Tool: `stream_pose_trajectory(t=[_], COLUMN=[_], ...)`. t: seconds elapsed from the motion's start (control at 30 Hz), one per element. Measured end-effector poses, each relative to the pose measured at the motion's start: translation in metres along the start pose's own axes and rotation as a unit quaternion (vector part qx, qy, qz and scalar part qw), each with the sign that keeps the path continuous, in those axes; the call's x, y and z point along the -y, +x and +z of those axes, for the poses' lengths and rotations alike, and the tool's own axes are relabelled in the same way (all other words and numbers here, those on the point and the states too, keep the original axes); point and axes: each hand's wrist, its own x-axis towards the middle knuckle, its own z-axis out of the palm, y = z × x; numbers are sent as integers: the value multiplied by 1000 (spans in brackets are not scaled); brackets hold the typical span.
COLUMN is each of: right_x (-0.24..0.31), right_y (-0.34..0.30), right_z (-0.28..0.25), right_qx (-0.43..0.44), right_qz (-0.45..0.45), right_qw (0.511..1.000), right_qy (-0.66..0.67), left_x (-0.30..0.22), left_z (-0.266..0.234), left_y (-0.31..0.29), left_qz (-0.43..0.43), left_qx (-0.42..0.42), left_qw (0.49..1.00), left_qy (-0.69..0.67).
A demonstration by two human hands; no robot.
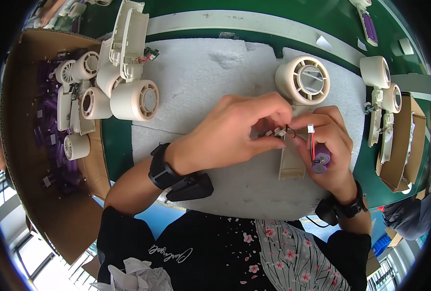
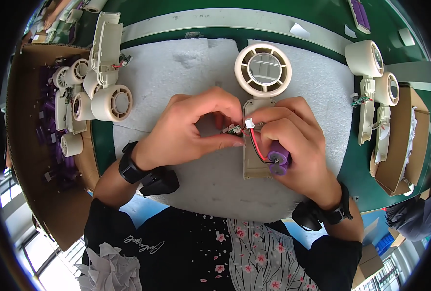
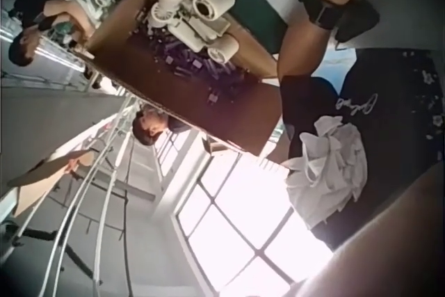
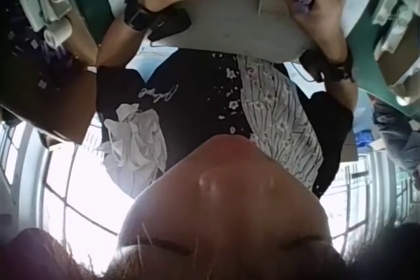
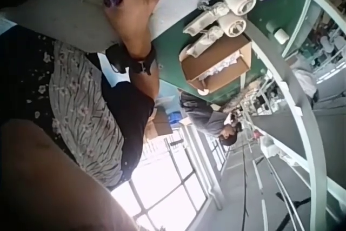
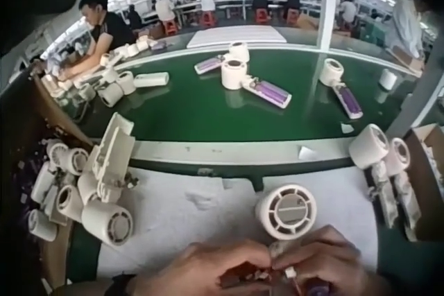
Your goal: The person connects a circuit board to a battery pack by hand and fits them into a fan housing before setting it aside. They then move a cardboard box and repeat the process with another set of components.
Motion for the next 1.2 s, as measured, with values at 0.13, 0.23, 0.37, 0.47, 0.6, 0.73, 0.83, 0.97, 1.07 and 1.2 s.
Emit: stream_pose_trajectory(t=[0.13, 0.23, 0.37, 0.47, 0.6, 0.73, 0.83, 0.97, 1.07, 1.2], right_x=[-2, -2, 1, 3, 4, 4, 5, 6, 6, 6], right_y=[-1, 0, 0, 1, 2, 2, 1, -1, 0, 0], right_z=[-2, -2, -3, -1, 0, 2, 2, -1, -2, -1], right_qx=[20, 18, 25, 23, 10, 8, 4, 30, 38, 36], right_qz=[5, 8, 16, 18, 19, 19, 13, 22, 19, 14], right_qw=[1000, 1000, 1000, 1000, 1000, 1000, 1000, 998, 998, 998], right_qy=[-5, -4, -7, -11, -13, -10, -27, -42, -43, -46], left_x=[0, 1, 3, 3, 1, -1, -4, -1, 6, 9], left_z=[-1, -2, -1, -2, -2, -5, -7, -8, -8, -6], left_y=[0, 0, 2, 1, -1, -2, -1, -1, -1, 0], left_qz=[-23, -7, 24, 14, -29, -102, -137, -97, 17, 110], left_qx=[21, 28, 13, 17, 24, 51, 71, 79, 66, -5], left_qw=[999, 999, 999, 1000, 998, 985, 973, 985, 998, 992], left_qy=[15, 14, 20, 8, -42, -133, -170, -121, -13, 60])
